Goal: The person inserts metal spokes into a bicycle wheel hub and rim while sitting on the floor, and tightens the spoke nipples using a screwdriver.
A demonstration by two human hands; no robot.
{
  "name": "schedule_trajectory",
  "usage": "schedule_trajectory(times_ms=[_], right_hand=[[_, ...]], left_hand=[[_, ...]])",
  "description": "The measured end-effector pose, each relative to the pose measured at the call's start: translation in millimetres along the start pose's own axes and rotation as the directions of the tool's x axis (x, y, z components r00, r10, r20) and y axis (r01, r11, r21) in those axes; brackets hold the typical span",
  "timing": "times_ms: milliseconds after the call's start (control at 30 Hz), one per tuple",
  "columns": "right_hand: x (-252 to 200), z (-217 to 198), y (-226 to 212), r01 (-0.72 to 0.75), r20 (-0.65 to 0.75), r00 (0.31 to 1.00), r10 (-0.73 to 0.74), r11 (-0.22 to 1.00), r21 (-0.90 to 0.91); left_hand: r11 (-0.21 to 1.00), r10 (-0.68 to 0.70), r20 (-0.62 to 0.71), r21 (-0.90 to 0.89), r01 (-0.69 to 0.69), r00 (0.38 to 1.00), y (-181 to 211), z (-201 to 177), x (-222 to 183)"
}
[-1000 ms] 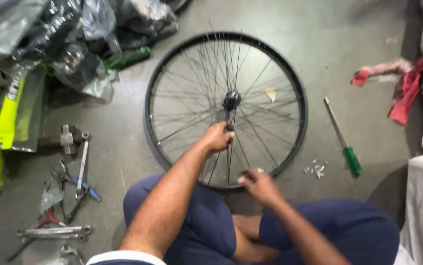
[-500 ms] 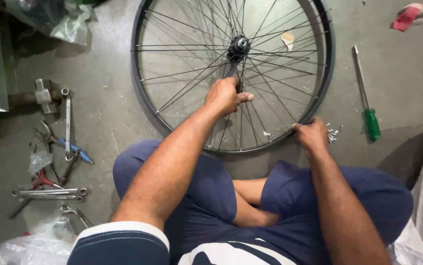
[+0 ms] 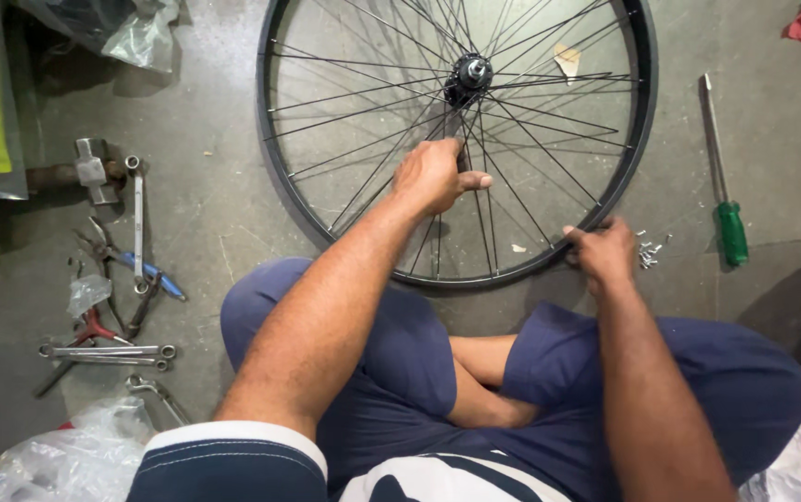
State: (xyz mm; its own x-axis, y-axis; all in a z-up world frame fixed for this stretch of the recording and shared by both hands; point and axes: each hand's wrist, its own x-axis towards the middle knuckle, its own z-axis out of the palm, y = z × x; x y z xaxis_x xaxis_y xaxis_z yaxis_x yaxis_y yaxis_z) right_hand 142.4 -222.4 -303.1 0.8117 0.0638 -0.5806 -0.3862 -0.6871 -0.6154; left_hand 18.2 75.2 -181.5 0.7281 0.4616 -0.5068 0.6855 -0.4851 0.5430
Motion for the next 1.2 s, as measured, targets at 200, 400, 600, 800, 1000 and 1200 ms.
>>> schedule_trajectory(times_ms=[200,400,600,800,1000,1200], right_hand=[[-2,-16,-10,0.394,-0.271,0.848,-0.455,0.884,-0.25],[-11,-17,-22,0.416,-0.321,0.858,-0.402,0.909,-0.025],[-6,-13,-19,0.474,-0.328,0.803,-0.498,0.867,-0.155],[-18,-16,-24,0.504,-0.331,0.805,-0.492,0.862,-0.056],[-20,-13,-25,0.476,-0.316,0.82,-0.478,0.875,-0.089],[-14,-12,-22,0.466,-0.306,0.816,-0.49,0.871,-0.152]], left_hand=[[1.0,-0.018,-0.031,0.003,0.018,0.999,4,3,-5],[0.999,-0.015,-0.029,-0.033,0.014,0.999,5,9,0],[0.999,0.054,-0.038,-0.004,-0.054,0.998,0,10,2],[0.999,0.038,-0.029,-0.002,-0.038,0.999,1,16,4],[1.0,0.031,-0.034,0.004,-0.031,0.999,3,14,1],[0.996,0.091,-0.22,0.012,-0.091,0.971,4,13,-12]])
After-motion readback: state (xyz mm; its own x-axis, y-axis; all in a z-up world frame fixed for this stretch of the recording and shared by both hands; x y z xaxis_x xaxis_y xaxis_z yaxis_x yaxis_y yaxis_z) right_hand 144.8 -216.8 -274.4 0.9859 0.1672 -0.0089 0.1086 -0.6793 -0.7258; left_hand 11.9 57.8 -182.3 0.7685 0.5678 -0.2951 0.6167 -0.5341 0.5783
